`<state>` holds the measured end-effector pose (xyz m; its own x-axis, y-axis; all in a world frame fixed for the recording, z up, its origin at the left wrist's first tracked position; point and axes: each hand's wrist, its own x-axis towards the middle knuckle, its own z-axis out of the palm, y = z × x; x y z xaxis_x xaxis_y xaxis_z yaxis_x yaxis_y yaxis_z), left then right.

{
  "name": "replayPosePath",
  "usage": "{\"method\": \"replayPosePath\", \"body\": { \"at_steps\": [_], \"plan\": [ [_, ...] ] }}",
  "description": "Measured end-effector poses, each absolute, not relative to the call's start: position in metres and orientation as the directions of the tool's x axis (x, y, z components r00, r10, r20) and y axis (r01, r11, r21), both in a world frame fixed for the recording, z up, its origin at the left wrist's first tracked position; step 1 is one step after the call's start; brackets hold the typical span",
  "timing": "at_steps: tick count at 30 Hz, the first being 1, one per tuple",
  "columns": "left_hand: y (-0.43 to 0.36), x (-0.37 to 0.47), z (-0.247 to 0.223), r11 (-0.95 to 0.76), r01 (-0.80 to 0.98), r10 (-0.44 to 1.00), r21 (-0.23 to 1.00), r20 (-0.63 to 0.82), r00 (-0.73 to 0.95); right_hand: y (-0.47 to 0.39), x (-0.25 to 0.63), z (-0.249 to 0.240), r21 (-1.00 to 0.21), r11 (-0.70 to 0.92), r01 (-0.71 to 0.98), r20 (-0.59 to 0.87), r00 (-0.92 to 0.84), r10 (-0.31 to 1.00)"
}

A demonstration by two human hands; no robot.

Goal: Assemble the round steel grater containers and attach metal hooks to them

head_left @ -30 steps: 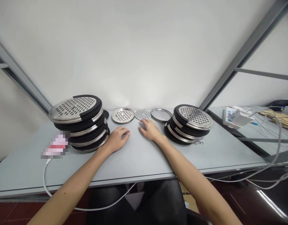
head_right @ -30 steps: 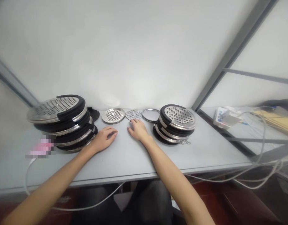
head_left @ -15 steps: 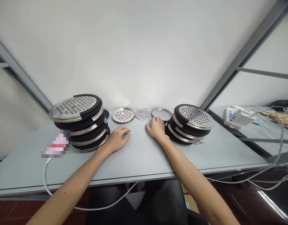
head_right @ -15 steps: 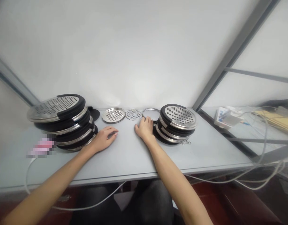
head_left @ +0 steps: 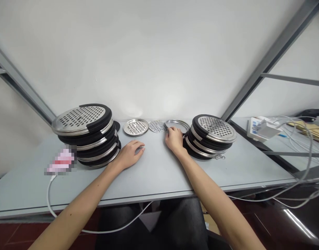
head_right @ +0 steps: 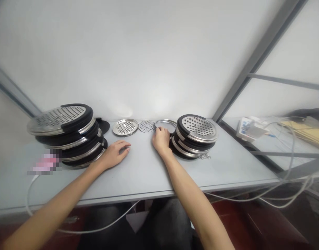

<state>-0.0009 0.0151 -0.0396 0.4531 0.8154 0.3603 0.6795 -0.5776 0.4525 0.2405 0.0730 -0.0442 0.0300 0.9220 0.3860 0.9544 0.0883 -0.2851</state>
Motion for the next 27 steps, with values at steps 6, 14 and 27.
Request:
{"method": "replayPosePath", "body": {
  "at_steps": [6, 14, 27],
  "plan": [
    [0.015, -0.001, -0.040, -0.583, 0.684, 0.811, 0.439, 0.371, 0.453, 0.072, 0.242, -0.043, -0.346, 0.170, 0.923, 0.510, 0.033, 0.859],
    [0.015, 0.001, -0.040, -0.586, 0.672, 0.795, 0.452, 0.480, 0.371, 0.050, 0.229, -0.032, -0.309, 0.474, 0.825, 0.797, -0.048, 0.602],
    [0.019, -0.002, -0.035, -0.673, 0.684, 0.634, 0.280, 0.694, 0.340, 0.029, 0.211, -0.027, -0.520, 0.795, 0.312, 0.671, -0.426, 0.607]
  ]
}}
